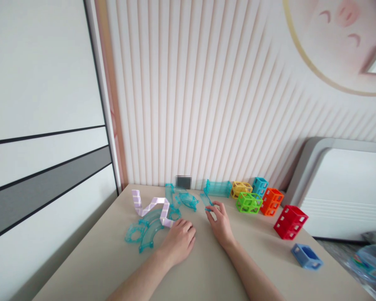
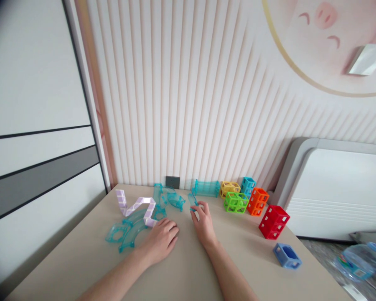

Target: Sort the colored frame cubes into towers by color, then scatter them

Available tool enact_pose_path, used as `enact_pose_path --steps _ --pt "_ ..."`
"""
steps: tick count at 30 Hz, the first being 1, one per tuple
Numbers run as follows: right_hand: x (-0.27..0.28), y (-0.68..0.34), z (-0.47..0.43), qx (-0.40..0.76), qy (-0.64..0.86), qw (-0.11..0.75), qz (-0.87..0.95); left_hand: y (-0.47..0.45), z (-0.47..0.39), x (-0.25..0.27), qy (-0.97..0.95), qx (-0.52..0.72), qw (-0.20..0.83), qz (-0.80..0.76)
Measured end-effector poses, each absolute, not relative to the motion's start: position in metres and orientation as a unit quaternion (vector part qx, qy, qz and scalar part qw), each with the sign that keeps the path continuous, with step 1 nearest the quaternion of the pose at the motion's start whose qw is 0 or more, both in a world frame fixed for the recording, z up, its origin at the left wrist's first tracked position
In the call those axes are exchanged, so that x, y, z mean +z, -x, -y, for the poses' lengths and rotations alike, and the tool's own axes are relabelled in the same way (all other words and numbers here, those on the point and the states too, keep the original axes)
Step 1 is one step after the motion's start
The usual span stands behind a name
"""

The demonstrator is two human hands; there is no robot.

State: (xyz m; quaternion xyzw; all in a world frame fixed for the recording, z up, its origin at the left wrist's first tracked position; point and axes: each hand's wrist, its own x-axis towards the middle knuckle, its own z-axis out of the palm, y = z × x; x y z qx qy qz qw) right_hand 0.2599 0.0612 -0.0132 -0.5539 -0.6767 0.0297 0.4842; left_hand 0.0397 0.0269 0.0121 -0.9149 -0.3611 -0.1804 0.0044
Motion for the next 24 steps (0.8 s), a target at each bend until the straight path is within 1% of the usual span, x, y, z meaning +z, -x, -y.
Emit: enact_pose_path --steps 14,24 --pt "-0.0173 -0.2653 -0.0653 0.036 0.502 0.491 0.711 -0.0393 -0.0275 0.0084 0.915 -0.185 0.004 0.359" --pt "-0.0225 -0.2652 -0.0673 0.028 0.493 0.498 0.713 -0.0398 -0.0286 0.0083 0.916 -0.181 0.009 0.359"
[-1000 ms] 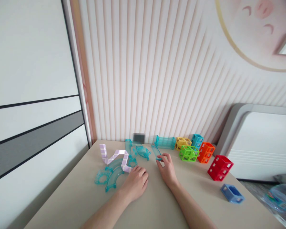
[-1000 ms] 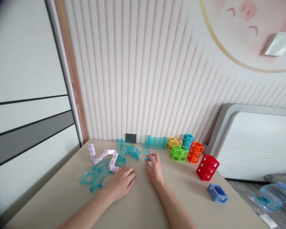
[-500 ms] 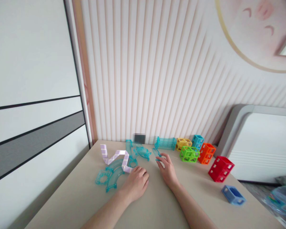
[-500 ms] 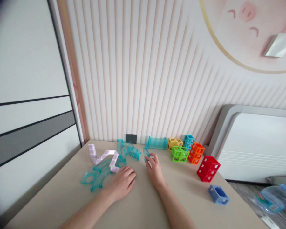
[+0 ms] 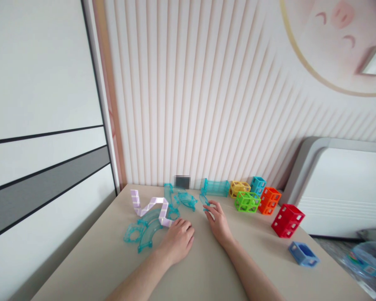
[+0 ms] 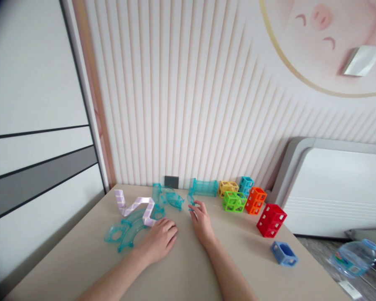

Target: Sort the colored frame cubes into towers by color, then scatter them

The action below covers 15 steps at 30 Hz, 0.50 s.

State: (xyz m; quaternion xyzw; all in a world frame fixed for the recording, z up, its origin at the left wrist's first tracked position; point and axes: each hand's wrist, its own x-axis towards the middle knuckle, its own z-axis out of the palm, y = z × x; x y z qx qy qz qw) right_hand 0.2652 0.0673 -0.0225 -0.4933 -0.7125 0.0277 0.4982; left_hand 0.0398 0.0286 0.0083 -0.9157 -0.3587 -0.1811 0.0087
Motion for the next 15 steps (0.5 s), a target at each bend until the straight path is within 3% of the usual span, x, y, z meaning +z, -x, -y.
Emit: enact_pose_path --steps 15 --pt "-0.0262 -0.2683 -0.0707 0.013 0.492 0.516 0.701 -0.0399 -0.0287 0.0093 0.916 -0.176 0.008 0.36"
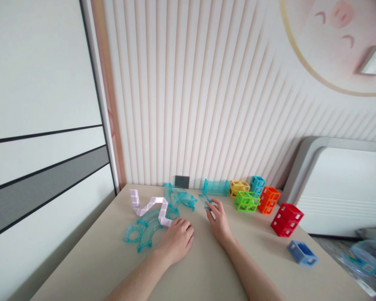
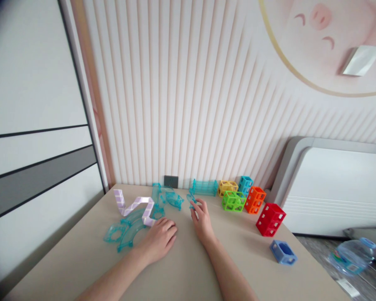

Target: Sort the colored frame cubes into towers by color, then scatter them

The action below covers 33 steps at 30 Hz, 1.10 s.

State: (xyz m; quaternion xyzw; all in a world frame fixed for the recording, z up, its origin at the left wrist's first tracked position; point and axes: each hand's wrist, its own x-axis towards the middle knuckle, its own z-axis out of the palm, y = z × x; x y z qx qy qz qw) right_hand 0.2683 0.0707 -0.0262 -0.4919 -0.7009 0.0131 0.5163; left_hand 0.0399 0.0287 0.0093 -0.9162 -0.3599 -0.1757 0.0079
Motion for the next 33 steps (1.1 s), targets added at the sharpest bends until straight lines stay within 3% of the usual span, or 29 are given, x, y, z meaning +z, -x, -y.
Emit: enact_pose_path --steps 33 --pt "-0.0269 -0.2693 -0.0742 0.078 0.557 0.571 0.598 -0.0391 -0.0269 0.0118 0.916 -0.178 -0.001 0.359"
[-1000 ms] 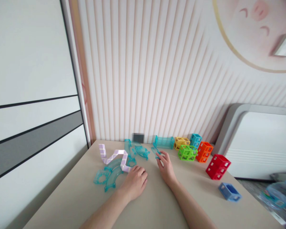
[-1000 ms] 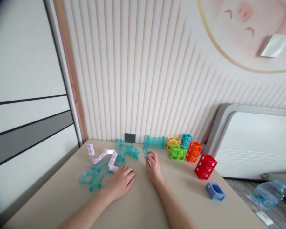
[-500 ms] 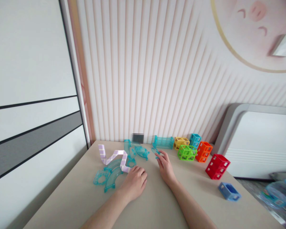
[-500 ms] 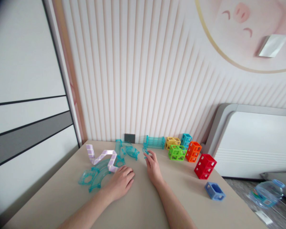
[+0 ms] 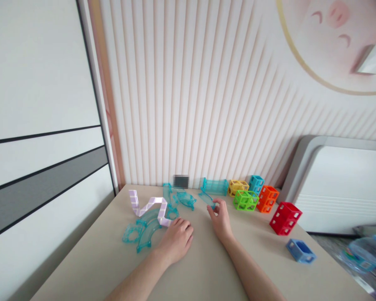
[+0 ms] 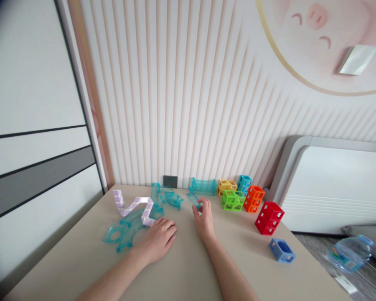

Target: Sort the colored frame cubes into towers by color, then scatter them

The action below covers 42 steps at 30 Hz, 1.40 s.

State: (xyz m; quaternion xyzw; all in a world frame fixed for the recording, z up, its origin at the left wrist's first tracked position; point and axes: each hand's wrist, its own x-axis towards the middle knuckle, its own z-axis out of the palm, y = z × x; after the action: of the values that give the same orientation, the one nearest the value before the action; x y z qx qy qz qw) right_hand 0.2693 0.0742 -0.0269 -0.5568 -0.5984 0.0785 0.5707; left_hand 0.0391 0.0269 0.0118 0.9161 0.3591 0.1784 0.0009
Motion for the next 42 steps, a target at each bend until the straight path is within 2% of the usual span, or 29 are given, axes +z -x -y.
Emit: enact_pose_path --steps 15,21,32,42 --pt "-0.033 -0.276 -0.08 0.026 0.627 0.494 0.602 -0.041 -0.026 0.014 -0.913 0.181 0.03 -0.365" --pt "-0.031 -0.271 -0.077 0.005 0.632 0.461 0.623 -0.083 -0.038 0.013 -0.912 0.187 0.066 -0.358" --pt "-0.023 -0.271 -0.067 -0.011 0.637 0.366 0.678 -0.15 -0.085 -0.004 -0.846 0.244 0.142 -0.452" --pt "0.019 -0.288 -0.076 -0.07 0.598 0.309 0.737 -0.152 -0.093 0.005 -0.844 0.245 0.159 -0.45"
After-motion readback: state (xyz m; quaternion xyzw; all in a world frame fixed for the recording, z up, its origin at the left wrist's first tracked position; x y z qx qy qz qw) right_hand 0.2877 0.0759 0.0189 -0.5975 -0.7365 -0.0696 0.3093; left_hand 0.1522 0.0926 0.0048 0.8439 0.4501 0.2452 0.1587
